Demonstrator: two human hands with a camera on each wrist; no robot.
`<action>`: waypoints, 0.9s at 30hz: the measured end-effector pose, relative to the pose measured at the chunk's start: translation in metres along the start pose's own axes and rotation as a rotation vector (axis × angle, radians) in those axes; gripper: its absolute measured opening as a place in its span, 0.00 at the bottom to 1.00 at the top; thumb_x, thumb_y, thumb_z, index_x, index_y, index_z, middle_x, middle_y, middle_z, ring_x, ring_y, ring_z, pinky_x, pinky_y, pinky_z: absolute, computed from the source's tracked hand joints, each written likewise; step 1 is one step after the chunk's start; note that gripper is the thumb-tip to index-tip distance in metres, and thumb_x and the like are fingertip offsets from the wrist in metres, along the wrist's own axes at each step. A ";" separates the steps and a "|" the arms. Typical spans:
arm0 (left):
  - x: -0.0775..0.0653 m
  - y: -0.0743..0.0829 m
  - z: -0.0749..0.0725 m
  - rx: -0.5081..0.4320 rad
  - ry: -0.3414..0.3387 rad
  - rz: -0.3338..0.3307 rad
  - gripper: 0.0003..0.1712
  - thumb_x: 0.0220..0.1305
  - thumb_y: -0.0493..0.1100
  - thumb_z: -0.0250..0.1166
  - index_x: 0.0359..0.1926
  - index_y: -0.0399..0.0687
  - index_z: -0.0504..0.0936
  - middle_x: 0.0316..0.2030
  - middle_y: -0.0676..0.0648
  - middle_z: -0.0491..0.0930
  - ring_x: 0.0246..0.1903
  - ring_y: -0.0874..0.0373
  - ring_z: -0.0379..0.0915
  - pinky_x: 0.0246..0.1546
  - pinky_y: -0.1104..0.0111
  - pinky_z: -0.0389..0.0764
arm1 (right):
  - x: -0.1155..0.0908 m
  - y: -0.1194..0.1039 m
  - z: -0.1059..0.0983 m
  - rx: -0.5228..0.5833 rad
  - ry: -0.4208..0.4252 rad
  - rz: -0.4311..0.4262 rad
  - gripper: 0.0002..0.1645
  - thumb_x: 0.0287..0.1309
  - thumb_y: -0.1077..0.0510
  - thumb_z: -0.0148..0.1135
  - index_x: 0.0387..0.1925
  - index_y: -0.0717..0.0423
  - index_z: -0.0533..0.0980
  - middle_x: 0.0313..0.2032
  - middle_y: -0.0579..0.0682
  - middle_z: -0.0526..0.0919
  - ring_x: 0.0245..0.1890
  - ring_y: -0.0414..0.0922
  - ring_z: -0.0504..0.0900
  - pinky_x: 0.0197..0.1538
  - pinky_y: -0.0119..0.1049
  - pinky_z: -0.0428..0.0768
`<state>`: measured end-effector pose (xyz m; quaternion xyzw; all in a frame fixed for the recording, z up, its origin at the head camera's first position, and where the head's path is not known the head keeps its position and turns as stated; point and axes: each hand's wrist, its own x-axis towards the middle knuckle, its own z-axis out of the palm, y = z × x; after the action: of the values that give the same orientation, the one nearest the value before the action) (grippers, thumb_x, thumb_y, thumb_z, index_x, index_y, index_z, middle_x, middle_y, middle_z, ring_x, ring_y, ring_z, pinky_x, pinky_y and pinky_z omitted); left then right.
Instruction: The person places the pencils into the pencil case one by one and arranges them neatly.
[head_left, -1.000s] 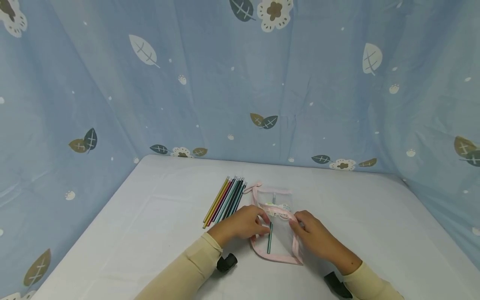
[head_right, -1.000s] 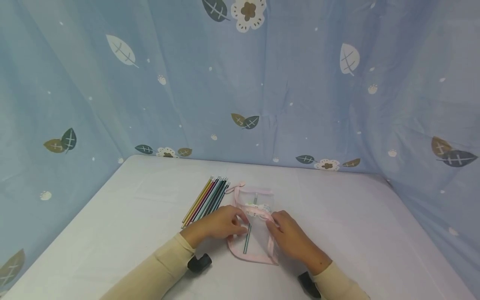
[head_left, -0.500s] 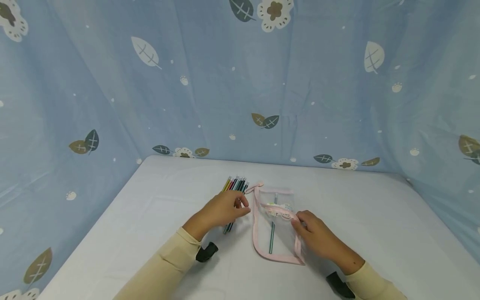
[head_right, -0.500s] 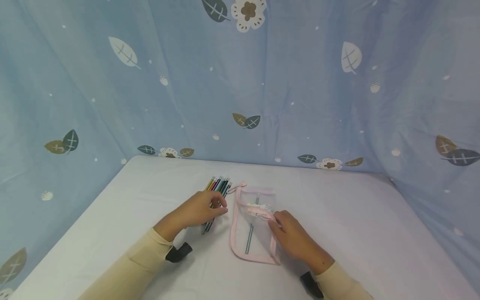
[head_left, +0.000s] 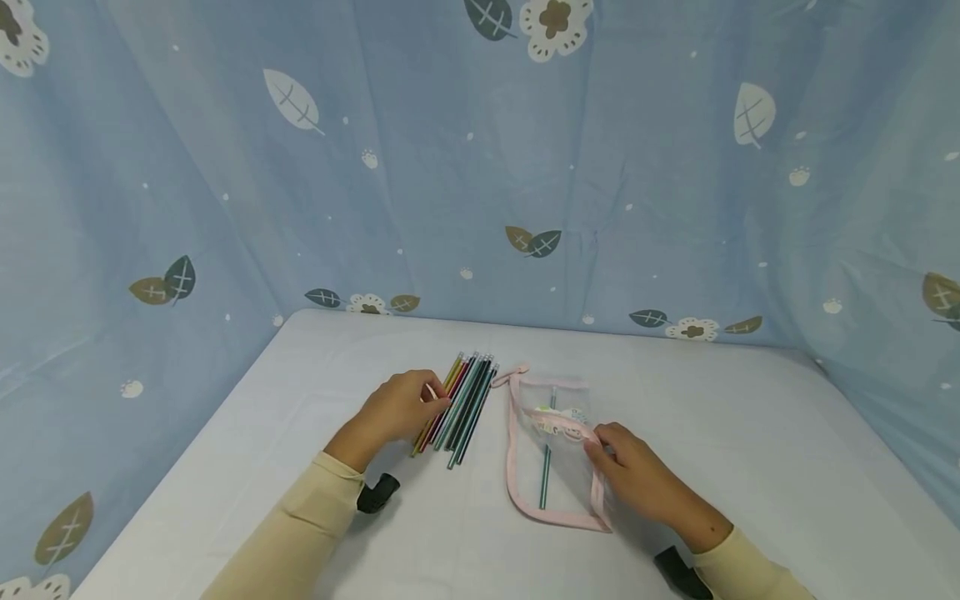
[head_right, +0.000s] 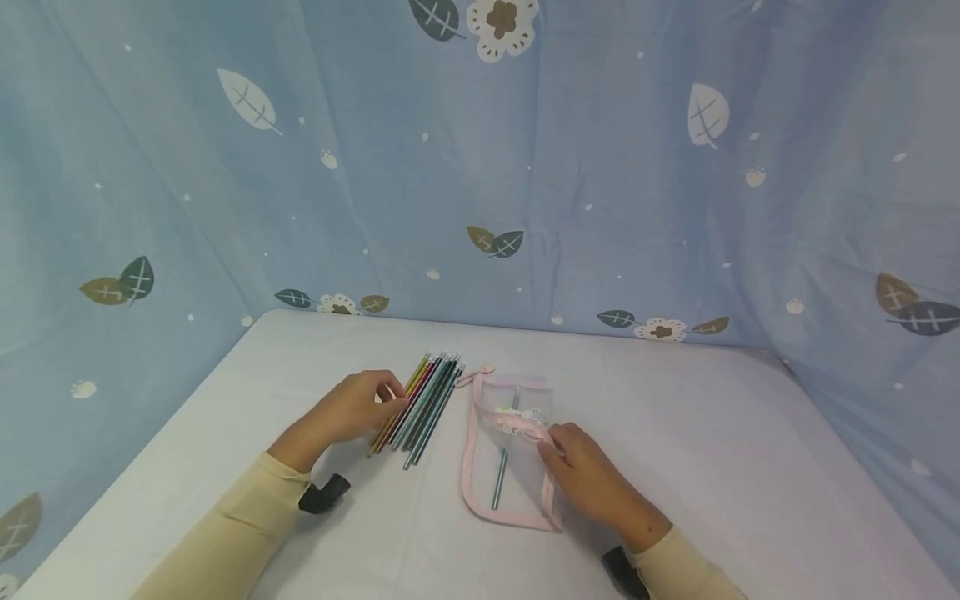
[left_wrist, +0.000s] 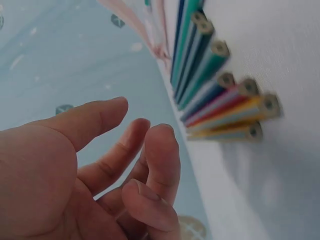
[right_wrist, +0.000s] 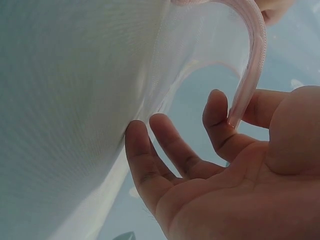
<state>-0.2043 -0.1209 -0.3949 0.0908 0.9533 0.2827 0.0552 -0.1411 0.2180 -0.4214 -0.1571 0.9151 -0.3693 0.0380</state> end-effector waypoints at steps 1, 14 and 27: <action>0.001 -0.003 -0.001 -0.005 -0.005 -0.007 0.08 0.69 0.51 0.65 0.41 0.53 0.81 0.36 0.51 0.82 0.29 0.58 0.75 0.30 0.64 0.74 | 0.000 0.000 0.000 0.002 -0.001 0.002 0.11 0.75 0.53 0.52 0.37 0.55 0.71 0.35 0.49 0.71 0.32 0.42 0.68 0.31 0.31 0.69; 0.010 -0.028 -0.002 -0.036 -0.046 -0.074 0.11 0.69 0.50 0.64 0.42 0.49 0.81 0.31 0.49 0.82 0.24 0.58 0.75 0.27 0.66 0.73 | 0.001 0.001 0.000 -0.005 -0.001 -0.008 0.13 0.75 0.52 0.51 0.33 0.54 0.69 0.33 0.49 0.69 0.30 0.40 0.67 0.30 0.31 0.68; 0.011 -0.029 0.000 -0.024 -0.075 -0.090 0.09 0.67 0.47 0.66 0.42 0.47 0.80 0.25 0.50 0.82 0.21 0.57 0.74 0.25 0.66 0.71 | 0.001 0.001 -0.002 -0.012 -0.007 -0.015 0.10 0.75 0.54 0.52 0.40 0.57 0.73 0.38 0.50 0.73 0.34 0.43 0.69 0.33 0.31 0.70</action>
<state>-0.2194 -0.1425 -0.4114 0.0576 0.9502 0.2878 0.1047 -0.1430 0.2194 -0.4208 -0.1656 0.9160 -0.3634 0.0372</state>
